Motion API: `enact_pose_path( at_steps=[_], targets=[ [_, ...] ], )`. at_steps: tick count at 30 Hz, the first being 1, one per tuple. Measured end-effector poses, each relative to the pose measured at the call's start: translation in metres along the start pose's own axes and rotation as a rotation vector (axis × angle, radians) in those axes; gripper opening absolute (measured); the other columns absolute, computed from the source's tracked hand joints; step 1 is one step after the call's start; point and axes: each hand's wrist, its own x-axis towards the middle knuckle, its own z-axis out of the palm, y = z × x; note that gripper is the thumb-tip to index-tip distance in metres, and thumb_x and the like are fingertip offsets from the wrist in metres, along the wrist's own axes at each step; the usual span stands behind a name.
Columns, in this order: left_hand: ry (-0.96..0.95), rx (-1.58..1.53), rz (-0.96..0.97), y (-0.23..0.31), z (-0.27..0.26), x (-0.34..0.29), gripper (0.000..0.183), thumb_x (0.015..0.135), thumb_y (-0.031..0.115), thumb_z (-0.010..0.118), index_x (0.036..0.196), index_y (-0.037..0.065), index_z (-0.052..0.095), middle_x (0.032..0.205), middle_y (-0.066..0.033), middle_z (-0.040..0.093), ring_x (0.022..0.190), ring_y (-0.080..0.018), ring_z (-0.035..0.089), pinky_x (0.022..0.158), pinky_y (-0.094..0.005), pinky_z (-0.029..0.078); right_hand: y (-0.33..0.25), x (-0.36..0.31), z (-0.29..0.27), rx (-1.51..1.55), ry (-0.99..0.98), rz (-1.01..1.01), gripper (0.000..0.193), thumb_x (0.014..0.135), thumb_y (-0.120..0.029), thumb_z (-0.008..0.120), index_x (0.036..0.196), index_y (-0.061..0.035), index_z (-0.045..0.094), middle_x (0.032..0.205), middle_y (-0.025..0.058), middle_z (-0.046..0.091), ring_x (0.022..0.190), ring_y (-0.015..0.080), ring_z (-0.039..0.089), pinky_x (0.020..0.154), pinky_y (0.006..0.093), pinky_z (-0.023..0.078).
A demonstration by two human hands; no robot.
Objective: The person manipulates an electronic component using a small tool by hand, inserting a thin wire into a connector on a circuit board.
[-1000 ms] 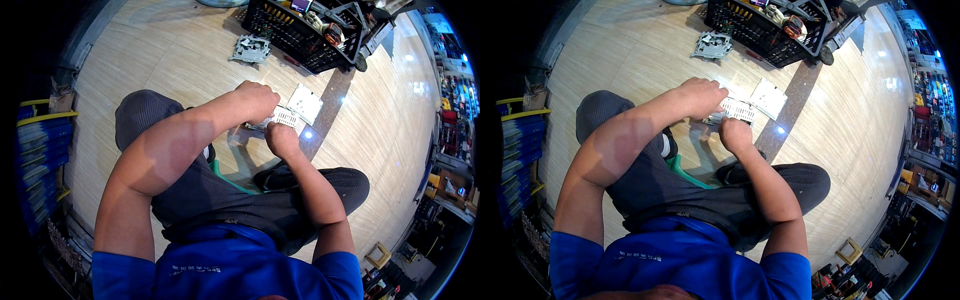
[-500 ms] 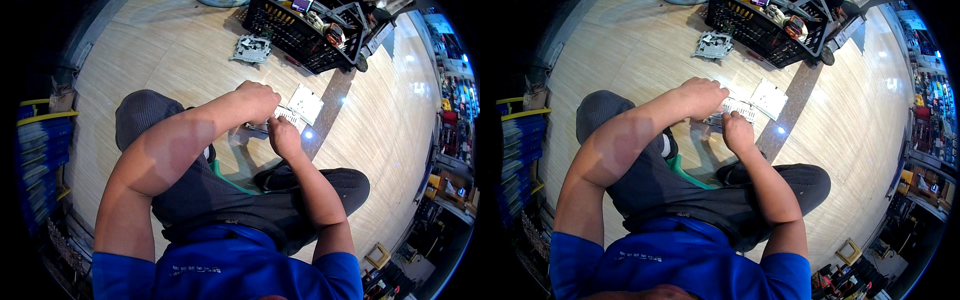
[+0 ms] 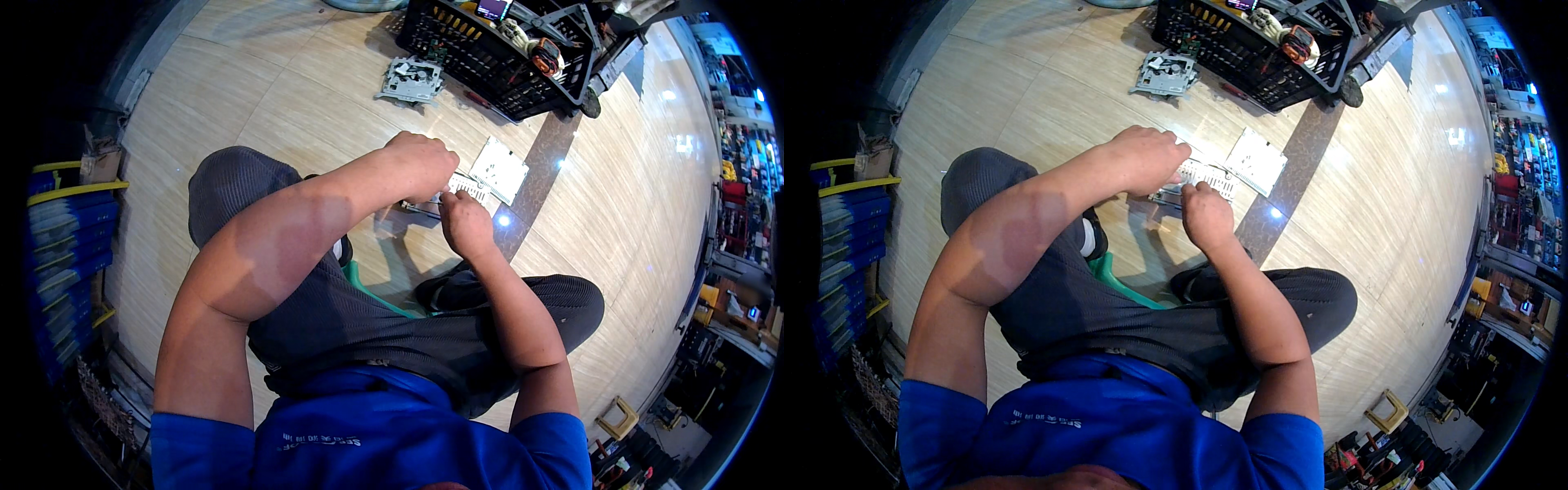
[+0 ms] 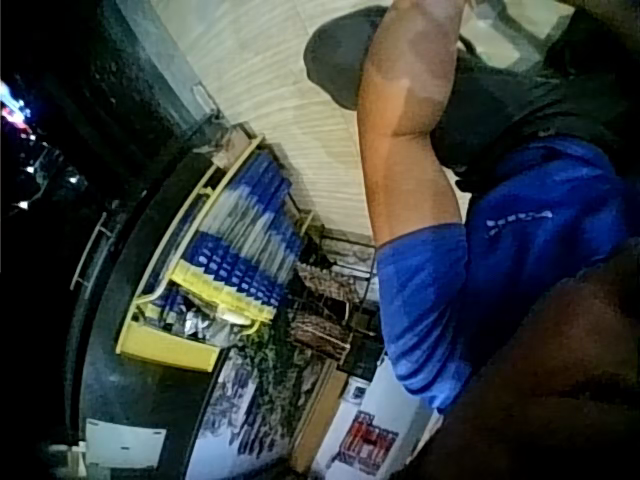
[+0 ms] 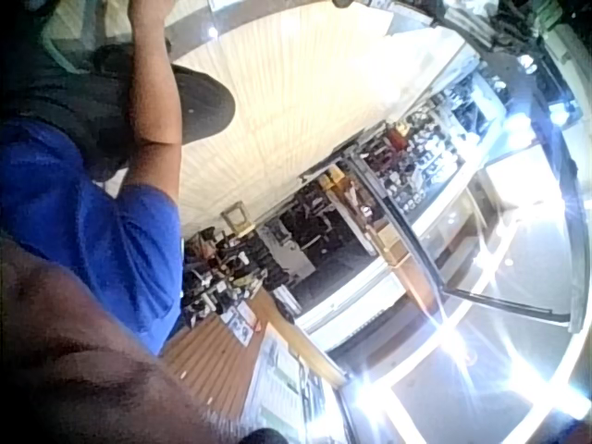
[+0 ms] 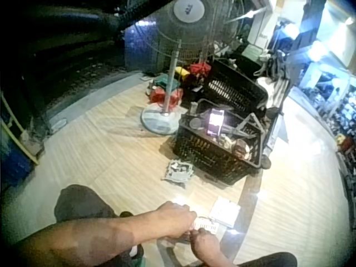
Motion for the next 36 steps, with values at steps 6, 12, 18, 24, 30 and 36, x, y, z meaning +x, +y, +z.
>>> enact_pose_path(
  at_steps=[6,12,18,24,30,36],
  targets=[
    [-0.006,0.002,-0.004,0.0000,0.0011,0.0009,0.036,0.092,0.033,0.066,0.115,0.005,0.063,0.114,-0.0186,0.066,0.109,-0.0346,0.065,0.092,-0.0453,0.051,-0.0003,0.0000,-0.0001,0.005,-0.010,-0.002,0.020,0.094,-0.018,0.056,0.100,-0.0011,0.063,0.085,0.0198,0.063,0.075,0.0388,0.066,0.066,0.0484,0.053],
    [-0.013,-0.006,-0.014,0.0015,-0.0011,-0.0002,0.036,0.092,0.033,0.066,0.115,0.005,0.063,0.115,-0.0185,0.066,0.110,-0.0344,0.064,0.093,-0.0453,0.051,-0.0029,0.0001,-0.0042,0.026,-0.025,0.016,0.020,0.094,-0.018,0.056,0.101,-0.0011,0.063,0.086,0.0201,0.064,0.077,0.0393,0.066,0.069,0.0485,0.054],
    [0.010,0.008,0.001,-0.0008,0.0021,0.0009,0.036,0.091,0.033,0.067,0.114,0.006,0.064,0.112,-0.0181,0.067,0.107,-0.0347,0.065,0.091,-0.0451,0.052,-0.0011,-0.0005,-0.0008,0.015,0.011,0.000,0.015,0.091,-0.015,0.056,0.096,-0.0025,0.062,0.085,0.0191,0.063,0.077,0.0378,0.067,0.068,0.0471,0.054],
    [0.025,0.007,-0.015,0.0006,0.0030,0.0016,0.037,0.086,0.027,0.074,0.115,0.007,0.067,0.112,-0.0149,0.070,0.106,-0.0307,0.068,0.088,-0.0428,0.054,0.0019,-0.0011,0.0003,0.038,0.011,-0.031,0.011,0.089,-0.013,0.056,0.090,-0.0039,0.062,0.084,0.0181,0.064,0.075,0.0364,0.068,0.066,0.0458,0.056],
    [0.027,-0.011,0.001,-0.0016,0.0037,0.0006,0.034,0.090,0.032,0.068,0.112,0.006,0.064,0.110,-0.0178,0.067,0.106,-0.0350,0.065,0.090,-0.0454,0.052,0.0002,-0.0002,-0.0036,0.044,-0.008,-0.014,0.012,0.090,-0.014,0.056,0.092,-0.0039,0.062,0.087,0.0181,0.064,0.077,0.0369,0.067,0.067,0.0463,0.056],
    [0.009,-0.005,-0.003,-0.0002,0.0022,0.0012,0.035,0.090,0.032,0.068,0.113,0.006,0.064,0.111,-0.0181,0.067,0.106,-0.0351,0.065,0.090,-0.0454,0.052,-0.0017,-0.0005,-0.0059,0.053,-0.002,-0.020,0.012,0.090,-0.014,0.056,0.092,-0.0040,0.062,0.088,0.0176,0.063,0.080,0.0363,0.067,0.069,0.0462,0.055]
  ],
)
